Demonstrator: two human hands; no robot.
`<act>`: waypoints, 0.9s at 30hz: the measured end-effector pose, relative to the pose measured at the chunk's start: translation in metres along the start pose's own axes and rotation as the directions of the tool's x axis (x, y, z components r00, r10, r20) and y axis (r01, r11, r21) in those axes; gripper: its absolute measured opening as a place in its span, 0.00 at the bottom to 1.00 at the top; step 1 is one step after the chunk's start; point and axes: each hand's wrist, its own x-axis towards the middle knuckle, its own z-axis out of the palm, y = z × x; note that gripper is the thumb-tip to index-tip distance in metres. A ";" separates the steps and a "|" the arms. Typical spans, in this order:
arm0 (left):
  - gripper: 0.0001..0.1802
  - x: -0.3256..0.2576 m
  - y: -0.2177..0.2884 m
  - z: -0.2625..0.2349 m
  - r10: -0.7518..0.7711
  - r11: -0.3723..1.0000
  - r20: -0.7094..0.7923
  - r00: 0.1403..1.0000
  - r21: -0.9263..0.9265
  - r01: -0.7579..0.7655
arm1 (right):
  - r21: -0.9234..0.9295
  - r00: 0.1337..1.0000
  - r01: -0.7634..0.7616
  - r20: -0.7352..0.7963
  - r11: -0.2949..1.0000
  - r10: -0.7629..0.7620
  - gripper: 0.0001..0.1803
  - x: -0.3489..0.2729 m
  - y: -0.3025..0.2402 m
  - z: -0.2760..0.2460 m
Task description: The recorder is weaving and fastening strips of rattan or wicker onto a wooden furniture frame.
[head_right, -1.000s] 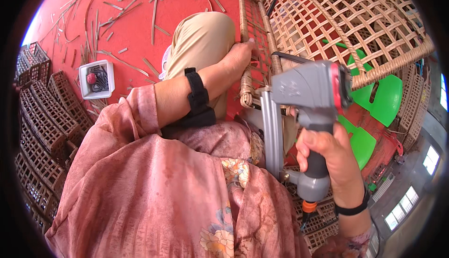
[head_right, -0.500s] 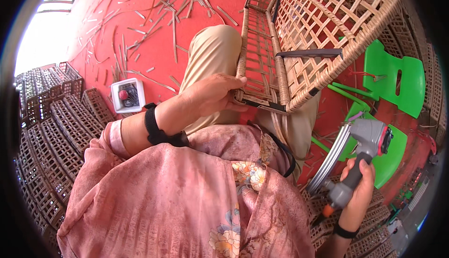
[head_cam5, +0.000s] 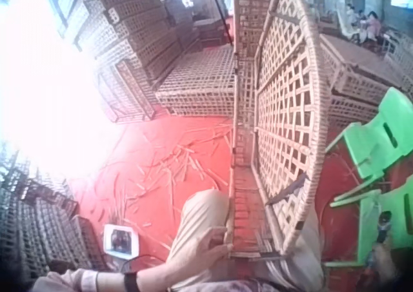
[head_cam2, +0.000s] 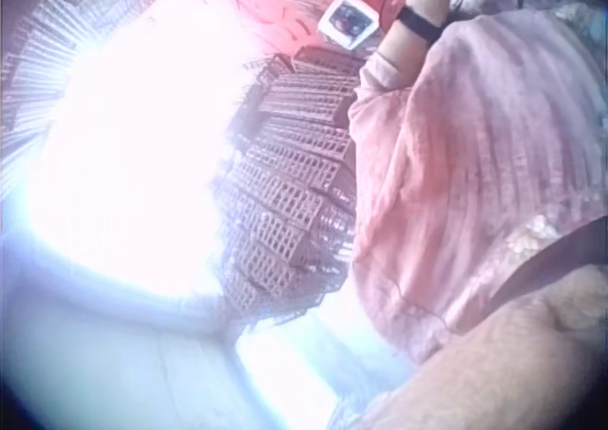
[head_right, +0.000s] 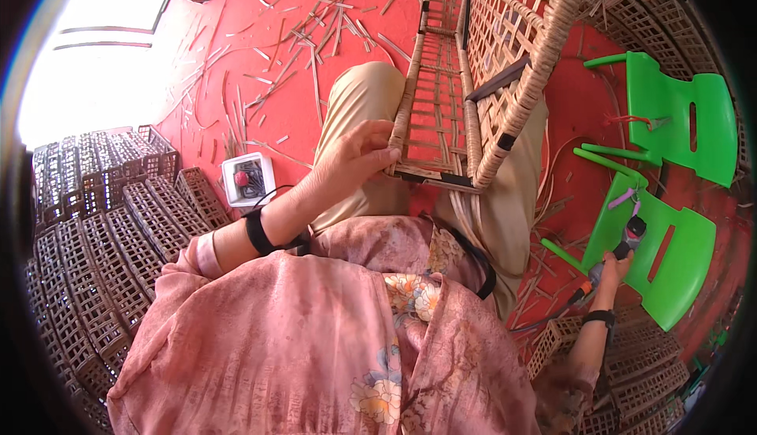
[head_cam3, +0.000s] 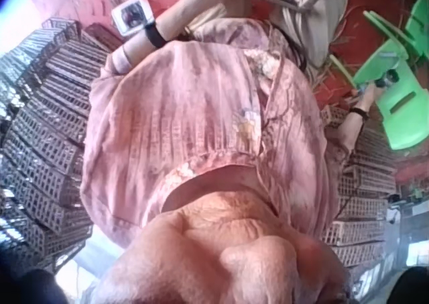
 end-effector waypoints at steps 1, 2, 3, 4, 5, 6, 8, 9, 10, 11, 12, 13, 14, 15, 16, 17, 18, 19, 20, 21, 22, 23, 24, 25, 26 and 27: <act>0.20 -0.010 0.008 -0.002 0.130 0.968 0.003 0.992 0.217 -0.128 | -0.087 0.993 0.100 -0.057 0.991 -0.105 0.44 0.003 0.009 0.010; 0.21 -0.016 0.013 -0.003 0.253 0.874 0.043 0.967 0.419 -0.247 | -0.076 0.994 0.094 -0.048 0.993 -0.098 0.44 0.006 0.017 0.017; 0.19 -0.019 0.012 -0.002 0.319 0.844 0.055 0.946 0.439 -0.309 | -0.177 0.978 0.131 -0.135 0.975 -0.156 0.44 0.008 0.024 0.019; 0.19 -0.024 0.010 -0.004 0.304 0.841 0.036 0.952 0.459 -0.286 | -0.264 0.956 0.164 -0.193 0.950 -0.219 0.44 0.006 0.016 0.039; 0.20 -0.034 0.007 -0.010 0.399 0.805 0.035 0.916 0.466 -0.368 | -0.272 0.989 0.100 -0.079 0.957 -0.126 0.45 0.001 -0.010 0.067; 0.21 -0.038 0.008 -0.010 0.508 0.757 0.072 0.858 0.438 -0.485 | -0.272 0.989 0.097 -0.079 0.957 -0.122 0.45 0.002 -0.017 0.065; 0.22 -0.041 0.010 -0.006 0.563 0.655 0.125 0.817 0.536 -0.533 | -0.284 0.999 0.031 -0.012 0.958 -0.036 0.45 0.004 -0.030 0.063; 0.24 -0.043 0.010 -0.005 0.605 0.540 0.175 0.776 0.627 -0.562 | -0.271 0.999 0.006 0.046 0.962 0.007 0.43 0.003 -0.041 0.065; 0.24 -0.041 0.009 -0.003 0.611 0.540 0.182 0.770 0.616 -0.574 | -0.279 0.999 0.002 0.032 0.960 0.007 0.43 0.003 -0.038 0.055; 0.26 -0.032 0.006 -0.001 0.641 0.500 0.213 0.738 0.614 -0.611 | -0.364 0.998 -0.016 -0.061 0.931 -0.007 0.42 0.007 -0.030 0.043; 0.27 -0.022 0.004 0.001 0.670 0.458 0.243 0.701 0.608 -0.648 | -0.446 0.988 -0.043 -0.154 0.894 -0.029 0.40 0.010 -0.024 0.025; 0.27 -0.014 0.000 0.004 0.675 0.458 0.242 0.697 0.604 -0.653 | -0.449 0.987 -0.042 -0.159 0.893 -0.034 0.40 0.008 -0.031 0.027; 0.26 -0.006 -0.003 0.006 0.714 0.374 0.276 0.644 0.628 -0.683 | -0.610 0.947 0.064 -0.212 0.790 -0.241 0.37 0.002 -0.046 0.036; 0.25 -0.003 -0.004 0.005 0.744 0.288 0.309 0.592 0.651 -0.702 | -0.754 0.870 0.139 -0.217 0.642 -0.443 0.34 -0.009 -0.068 0.049; 0.25 -0.005 -0.003 0.001 0.746 0.292 0.294 0.598 0.662 -0.690 | -0.506 0.928 0.243 -0.128 0.828 -0.350 0.33 -0.027 -0.108 0.071; 0.23 -0.005 0.000 -0.001 0.717 0.317 0.308 0.626 0.655 -0.686 | -0.219 0.960 0.269 -0.023 0.938 -0.281 0.31 -0.047 -0.144 0.080; 0.21 -0.002 0.006 0.002 0.695 0.332 0.336 0.635 0.634 -0.699 | -0.165 0.947 0.320 0.041 0.933 -0.318 0.29 -0.059 -0.154 0.078; 0.19 0.001 0.008 0.000 0.683 0.352 0.359 0.636 0.602 -0.717 | -0.056 0.949 0.305 0.096 0.951 -0.299 0.29 -0.079 -0.182 0.093; 0.19 0.002 0.005 -0.001 0.699 0.342 0.347 0.625 0.605 -0.719 | 0.235 0.949 0.152 0.235 0.960 -0.208 0.30 -0.112 -0.230 0.109; 0.18 0.001 0.002 0.002 0.725 0.343 0.325 0.607 0.594 -0.728 | 0.303 0.925 0.136 0.302 0.943 -0.230 0.30 -0.130 -0.260 0.117; 0.18 0.002 -0.004 0.003 0.750 0.341 0.299 0.590 0.589 -0.732 | 0.348 0.885 0.181 0.350 0.920 -0.306 0.32 -0.146 -0.288 0.126; 0.18 0.002 -0.008 0.005 0.745 0.368 0.281 0.605 0.584 -0.724 | 0.388 0.841 0.247 0.369 0.888 -0.396 0.33 -0.160 -0.320 0.132; 0.18 -0.002 -0.006 0.006 0.737 0.380 0.287 0.612 0.573 -0.726 | 0.424 0.802 0.266 0.400 0.865 -0.443 0.39 -0.175 -0.351 0.138; 0.18 -0.004 -0.009 0.008 0.743 0.393 0.270 0.612 0.563 -0.727 | 0.476 0.767 0.329 0.368 0.816 -0.525 0.42 -0.182 -0.373 0.148; 0.18 -0.010 -0.011 0.009 0.749 0.409 0.245 0.615 0.559 -0.721 | 0.527 0.718 0.389 0.340 0.755 -0.607 0.46 -0.187 -0.395 0.160; 0.17 -0.014 -0.008 0.013 0.797 0.370 0.228 0.560 0.548 -0.750 | 0.539 0.686 0.438 0.317 0.720 -0.655 0.48 -0.189 -0.409 0.169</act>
